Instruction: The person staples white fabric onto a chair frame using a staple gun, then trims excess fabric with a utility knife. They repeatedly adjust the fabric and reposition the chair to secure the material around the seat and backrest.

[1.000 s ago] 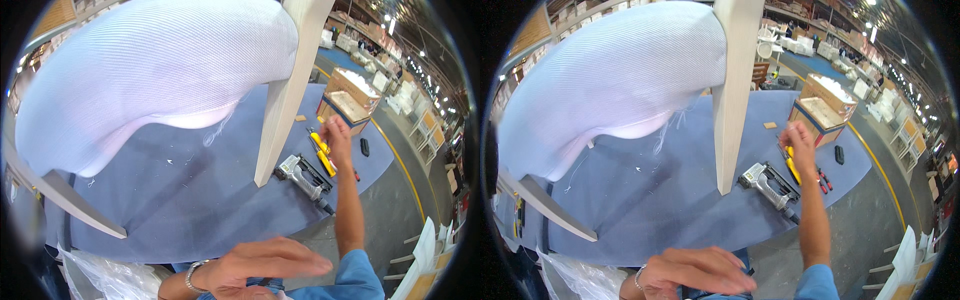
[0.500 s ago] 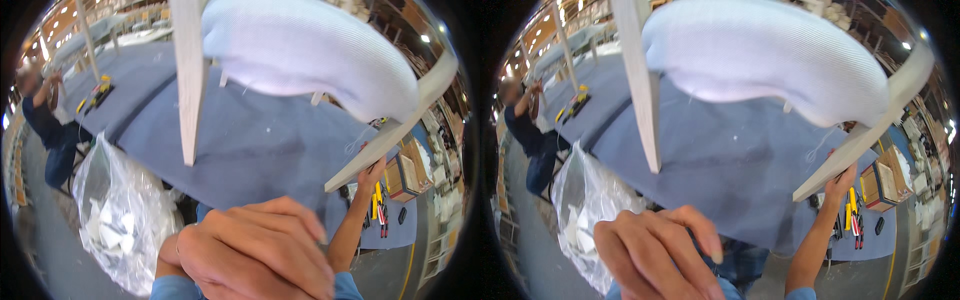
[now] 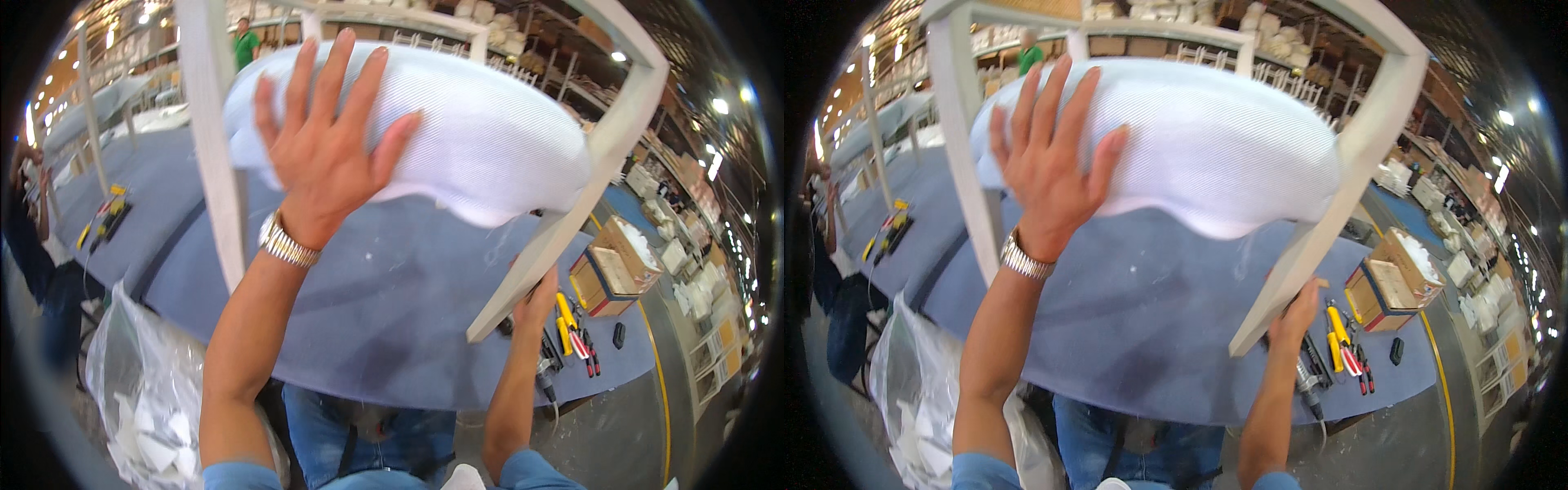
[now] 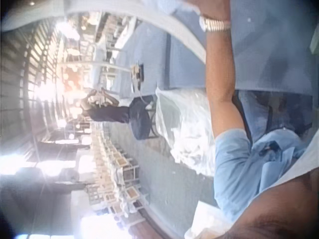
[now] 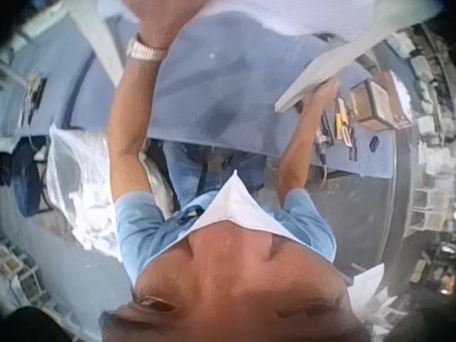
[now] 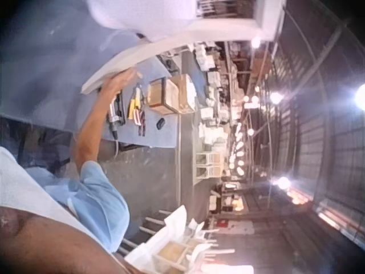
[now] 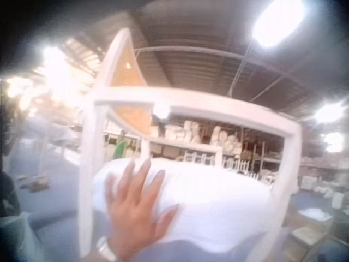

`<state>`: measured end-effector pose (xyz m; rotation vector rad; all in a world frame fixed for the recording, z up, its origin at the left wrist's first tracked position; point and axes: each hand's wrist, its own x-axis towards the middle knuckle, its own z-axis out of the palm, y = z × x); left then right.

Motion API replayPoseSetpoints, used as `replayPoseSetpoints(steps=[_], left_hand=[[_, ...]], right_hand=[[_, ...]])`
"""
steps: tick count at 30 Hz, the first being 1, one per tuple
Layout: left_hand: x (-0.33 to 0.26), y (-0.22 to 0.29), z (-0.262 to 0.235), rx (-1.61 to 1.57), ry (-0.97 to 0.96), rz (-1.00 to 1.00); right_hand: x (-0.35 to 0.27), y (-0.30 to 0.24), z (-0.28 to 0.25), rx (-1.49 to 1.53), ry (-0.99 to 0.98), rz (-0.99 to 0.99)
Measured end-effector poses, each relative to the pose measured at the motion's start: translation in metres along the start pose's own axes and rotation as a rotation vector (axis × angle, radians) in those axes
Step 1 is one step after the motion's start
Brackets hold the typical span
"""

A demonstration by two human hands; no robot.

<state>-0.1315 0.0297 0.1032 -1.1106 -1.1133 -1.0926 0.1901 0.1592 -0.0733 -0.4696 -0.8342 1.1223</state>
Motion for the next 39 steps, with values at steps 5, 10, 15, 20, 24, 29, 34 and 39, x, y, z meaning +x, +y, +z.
replayPoseSetpoints(steps=[5,10,15,20,24,29,34,39], left_hand=[[-0.007,-0.075,0.004,-0.045,-0.04,0.044],[0.007,-0.172,-0.002,-0.342,-0.285,-0.183],[0.058,-0.211,0.001,-0.335,-0.823,-0.5],[0.071,-0.162,0.002,-0.381,-0.842,-0.208],[0.075,-0.08,-0.014,-0.488,-0.737,-0.037],[0.064,-0.028,-0.019,-0.485,-0.514,0.096],[0.054,0.014,-0.024,-0.407,-0.225,0.158],[0.044,0.025,-0.03,-0.39,-0.154,0.093]], right_hand=[[-0.07,0.011,0.043,-0.01,-0.032,0.015],[-0.138,0.027,0.086,0.121,-0.098,0.006],[-0.136,0.016,0.11,0.097,-0.235,0.095],[-0.132,0.003,0.132,0.178,-0.411,0.173],[-0.134,0.007,0.123,0.174,-0.372,0.129],[-0.136,0.012,0.124,0.187,-0.41,0.079],[-0.14,0.011,0.128,0.15,-0.386,0.056],[-0.136,0.018,0.128,0.148,-0.419,0.033]])
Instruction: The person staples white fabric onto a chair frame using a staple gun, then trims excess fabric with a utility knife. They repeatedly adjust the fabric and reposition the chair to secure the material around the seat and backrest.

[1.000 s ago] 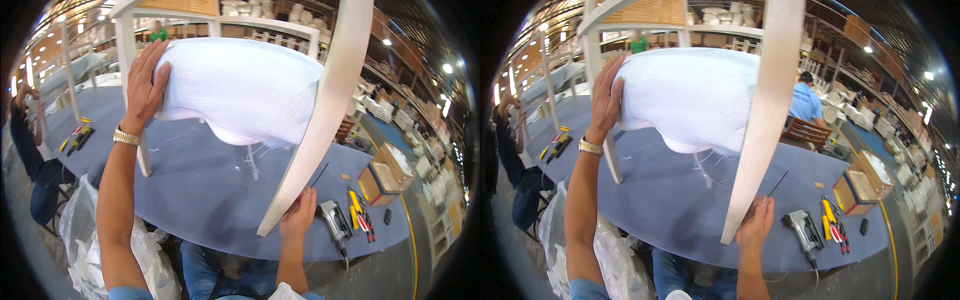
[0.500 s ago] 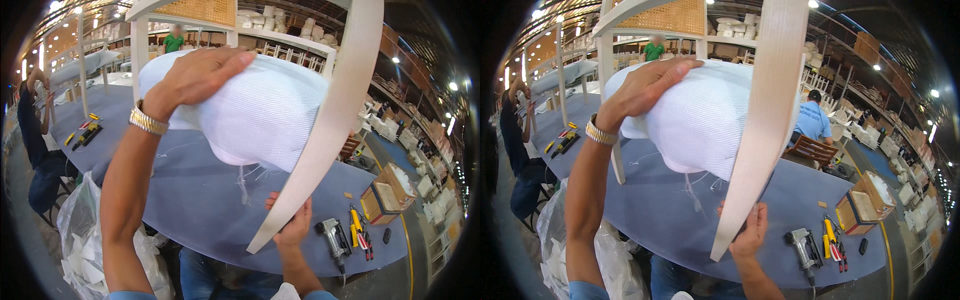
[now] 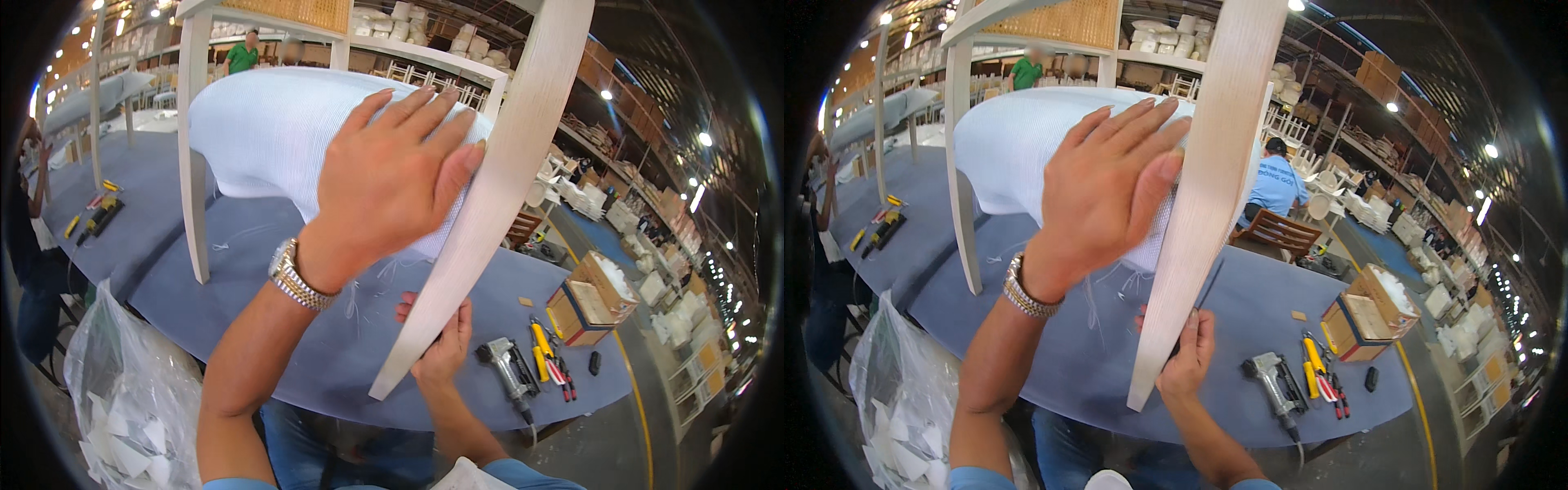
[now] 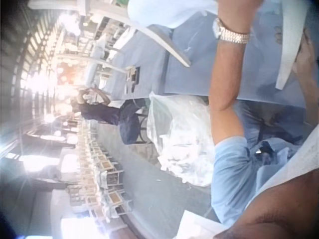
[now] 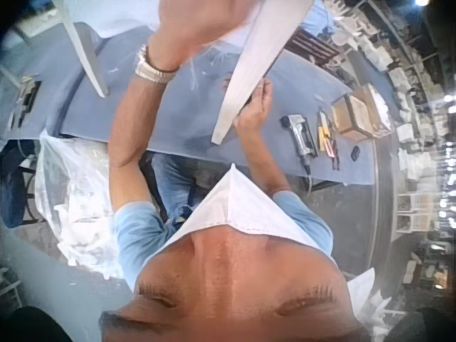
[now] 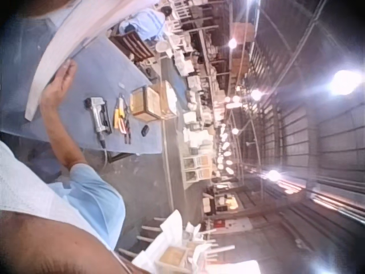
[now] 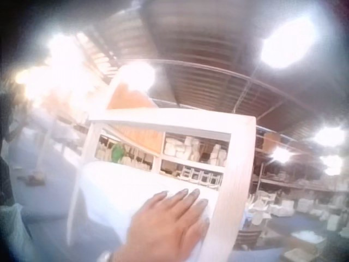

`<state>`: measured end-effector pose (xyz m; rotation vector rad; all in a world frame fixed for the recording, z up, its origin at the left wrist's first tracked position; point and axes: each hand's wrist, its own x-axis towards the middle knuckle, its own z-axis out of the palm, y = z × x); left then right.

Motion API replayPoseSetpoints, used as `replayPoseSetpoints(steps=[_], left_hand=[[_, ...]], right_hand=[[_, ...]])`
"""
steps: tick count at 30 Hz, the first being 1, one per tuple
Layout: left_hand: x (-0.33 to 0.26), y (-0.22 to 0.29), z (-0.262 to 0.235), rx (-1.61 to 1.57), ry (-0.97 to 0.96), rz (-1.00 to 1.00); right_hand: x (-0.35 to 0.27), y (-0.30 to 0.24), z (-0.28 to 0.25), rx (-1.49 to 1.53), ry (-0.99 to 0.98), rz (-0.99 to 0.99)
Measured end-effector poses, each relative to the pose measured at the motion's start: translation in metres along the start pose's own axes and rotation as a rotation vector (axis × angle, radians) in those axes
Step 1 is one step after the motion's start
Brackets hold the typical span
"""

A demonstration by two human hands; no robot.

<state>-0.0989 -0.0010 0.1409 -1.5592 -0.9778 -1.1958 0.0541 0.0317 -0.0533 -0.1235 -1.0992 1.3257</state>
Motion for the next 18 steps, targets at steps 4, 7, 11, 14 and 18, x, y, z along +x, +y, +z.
replayPoseSetpoints(steps=[4,7,11,14,18], left_hand=[[-0.045,0.047,0.006,-0.179,0.149,-0.087],[-0.101,0.073,-0.002,-0.518,0.313,-0.337],[-0.161,0.096,-0.003,-1.003,0.112,-0.919],[-0.156,0.081,0.027,-1.386,-0.102,-1.009],[-0.118,0.056,0.064,-1.662,-0.243,-0.954]], right_hand=[[0.003,0.0,-0.011,-0.018,0.194,-0.068],[0.006,-0.02,-0.048,-0.413,0.176,-0.126],[0.012,-0.099,-0.061,-0.749,0.069,-0.147],[0.015,-0.163,-0.053,-0.75,-0.025,-0.207],[0.018,-0.216,-0.008,-0.3,-0.467,-0.137]])
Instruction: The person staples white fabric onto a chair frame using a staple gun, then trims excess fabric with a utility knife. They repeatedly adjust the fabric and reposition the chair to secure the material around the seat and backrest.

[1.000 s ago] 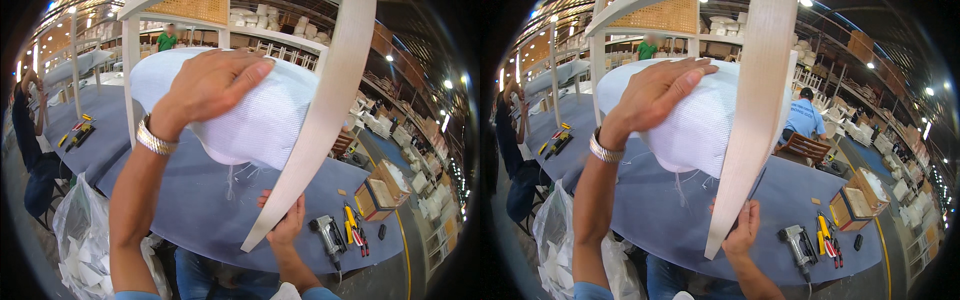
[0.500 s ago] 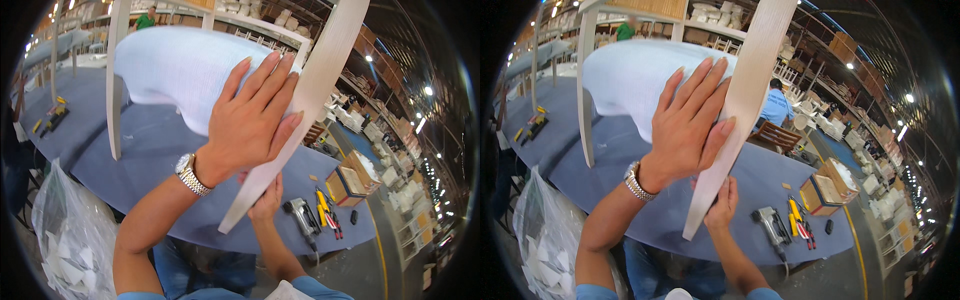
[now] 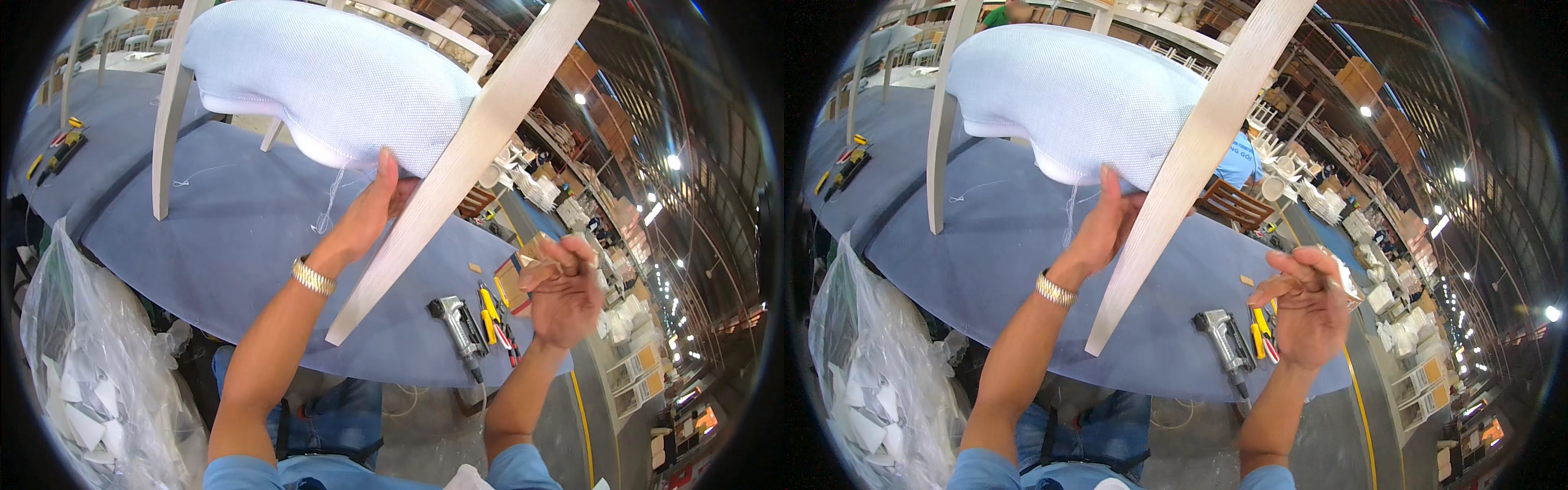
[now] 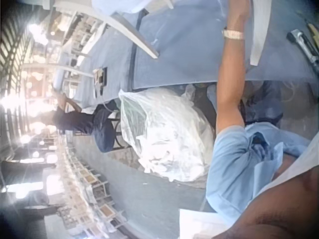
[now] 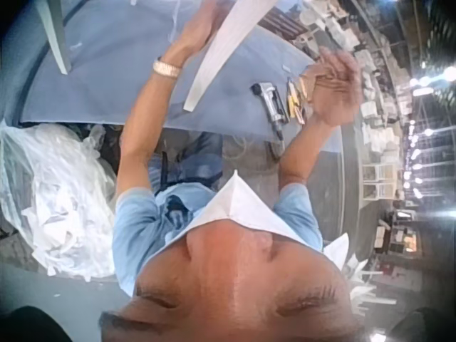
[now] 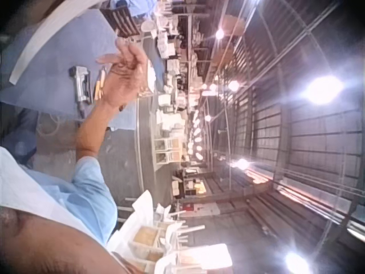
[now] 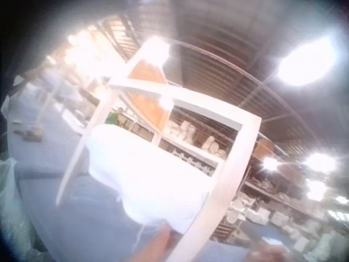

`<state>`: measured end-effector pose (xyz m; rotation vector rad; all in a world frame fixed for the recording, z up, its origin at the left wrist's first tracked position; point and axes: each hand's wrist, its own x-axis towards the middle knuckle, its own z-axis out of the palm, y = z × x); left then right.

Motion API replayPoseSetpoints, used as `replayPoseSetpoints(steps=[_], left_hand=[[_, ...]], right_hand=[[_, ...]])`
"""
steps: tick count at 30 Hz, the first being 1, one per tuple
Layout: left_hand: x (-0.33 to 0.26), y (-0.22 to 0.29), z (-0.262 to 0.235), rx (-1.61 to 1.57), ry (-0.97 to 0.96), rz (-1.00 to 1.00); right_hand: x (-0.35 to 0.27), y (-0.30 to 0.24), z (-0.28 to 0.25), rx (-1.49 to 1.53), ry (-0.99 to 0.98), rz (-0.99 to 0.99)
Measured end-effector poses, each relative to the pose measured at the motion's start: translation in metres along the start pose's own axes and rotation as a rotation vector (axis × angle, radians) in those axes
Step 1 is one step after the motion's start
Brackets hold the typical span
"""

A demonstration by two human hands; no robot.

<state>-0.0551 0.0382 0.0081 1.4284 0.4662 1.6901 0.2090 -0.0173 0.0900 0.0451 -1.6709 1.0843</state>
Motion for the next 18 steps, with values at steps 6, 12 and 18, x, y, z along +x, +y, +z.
replayPoseSetpoints(steps=[6,12,18], left_hand=[[-0.002,0.016,0.014,-0.214,-0.214,-0.03],[-0.005,0.011,0.018,-0.138,-0.134,0.014],[-0.007,0.01,0.016,-0.049,-0.074,0.049]], right_hand=[[0.054,-0.038,0.04,-0.556,-0.381,-0.14],[0.101,-0.015,0.098,-1.075,-0.56,-0.395],[0.121,0.007,0.108,-1.152,-0.71,-0.348]])
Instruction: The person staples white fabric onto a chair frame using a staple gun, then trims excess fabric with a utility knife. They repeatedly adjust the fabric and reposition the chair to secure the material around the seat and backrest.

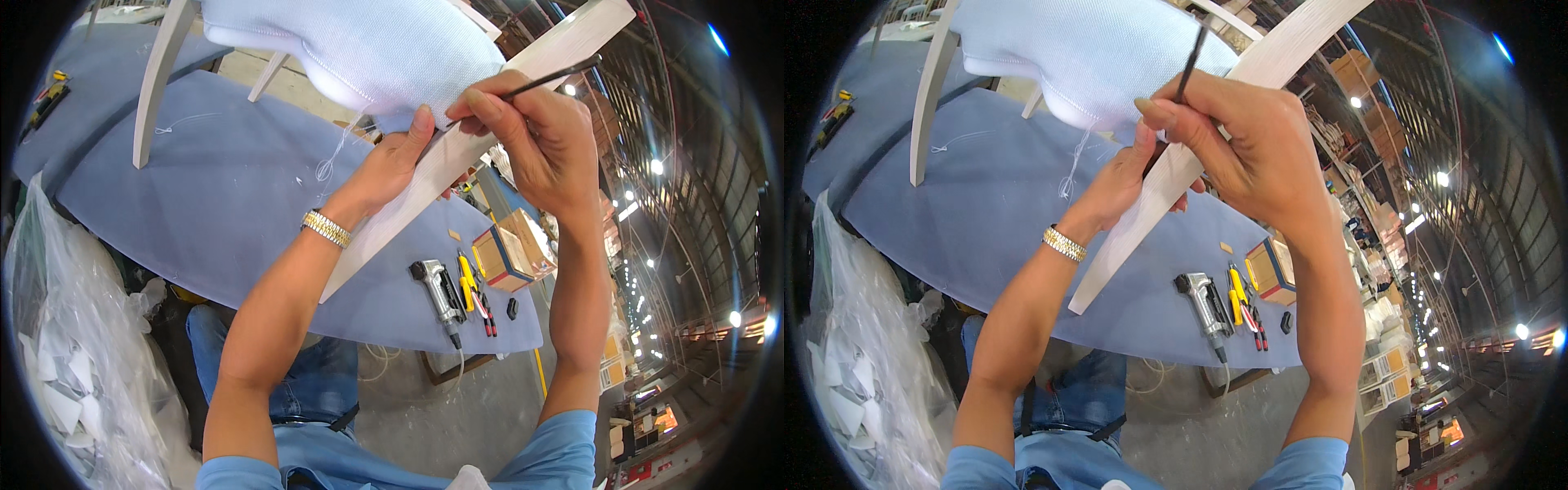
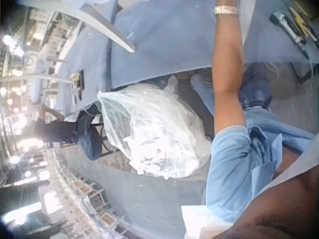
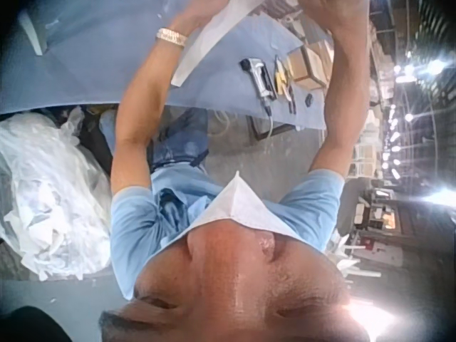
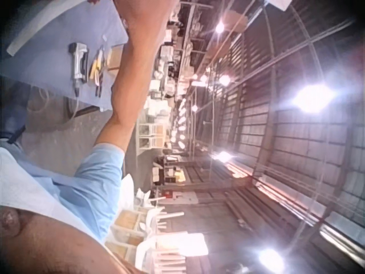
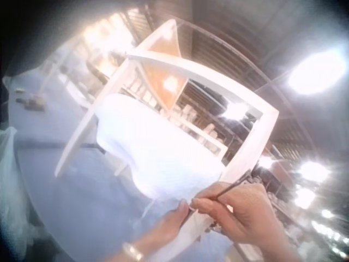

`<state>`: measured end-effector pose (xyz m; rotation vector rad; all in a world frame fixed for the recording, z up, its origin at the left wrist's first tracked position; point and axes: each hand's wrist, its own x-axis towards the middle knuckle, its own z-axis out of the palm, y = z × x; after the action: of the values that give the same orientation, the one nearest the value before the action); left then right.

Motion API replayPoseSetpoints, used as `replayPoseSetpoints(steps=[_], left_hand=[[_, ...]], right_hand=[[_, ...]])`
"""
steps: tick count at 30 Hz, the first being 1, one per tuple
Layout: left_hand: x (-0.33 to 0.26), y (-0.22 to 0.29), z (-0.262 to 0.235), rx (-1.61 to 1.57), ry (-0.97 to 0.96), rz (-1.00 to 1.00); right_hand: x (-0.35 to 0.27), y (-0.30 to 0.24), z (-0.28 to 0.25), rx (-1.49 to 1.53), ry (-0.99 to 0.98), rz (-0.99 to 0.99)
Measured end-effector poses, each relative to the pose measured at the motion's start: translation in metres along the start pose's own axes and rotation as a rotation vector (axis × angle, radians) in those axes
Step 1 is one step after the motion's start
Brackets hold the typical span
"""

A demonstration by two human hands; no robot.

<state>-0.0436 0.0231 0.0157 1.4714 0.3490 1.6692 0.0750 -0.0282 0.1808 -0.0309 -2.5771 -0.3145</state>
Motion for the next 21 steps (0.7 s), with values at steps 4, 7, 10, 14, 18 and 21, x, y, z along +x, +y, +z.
replayPoseSetpoints(steps=[4,7,10,14,18,21], left_hand=[[0.0,-0.002,0.002,-0.046,0.01,-0.011],[0.001,-0.004,0.003,-0.053,0.009,0.004],[0.001,-0.004,0.004,-0.055,0.022,0.003],[0.004,-0.005,0.0,-0.025,0.048,0.036],[0.003,-0.003,0.0,0.087,0.03,0.007],[0.005,-0.009,0.001,0.042,0.059,0.016]], right_hand=[[0.005,0.001,0.005,-0.065,0.003,-0.038],[0.006,0.001,0.004,-0.135,-0.062,-0.047],[0.005,0.008,0.007,-0.163,-0.064,-0.005],[0.012,0.013,0.01,-0.214,-0.06,-0.018],[0.014,0.013,0.009,-0.141,-0.142,0.111],[0.012,0.015,0.013,-0.125,-0.144,0.14]])
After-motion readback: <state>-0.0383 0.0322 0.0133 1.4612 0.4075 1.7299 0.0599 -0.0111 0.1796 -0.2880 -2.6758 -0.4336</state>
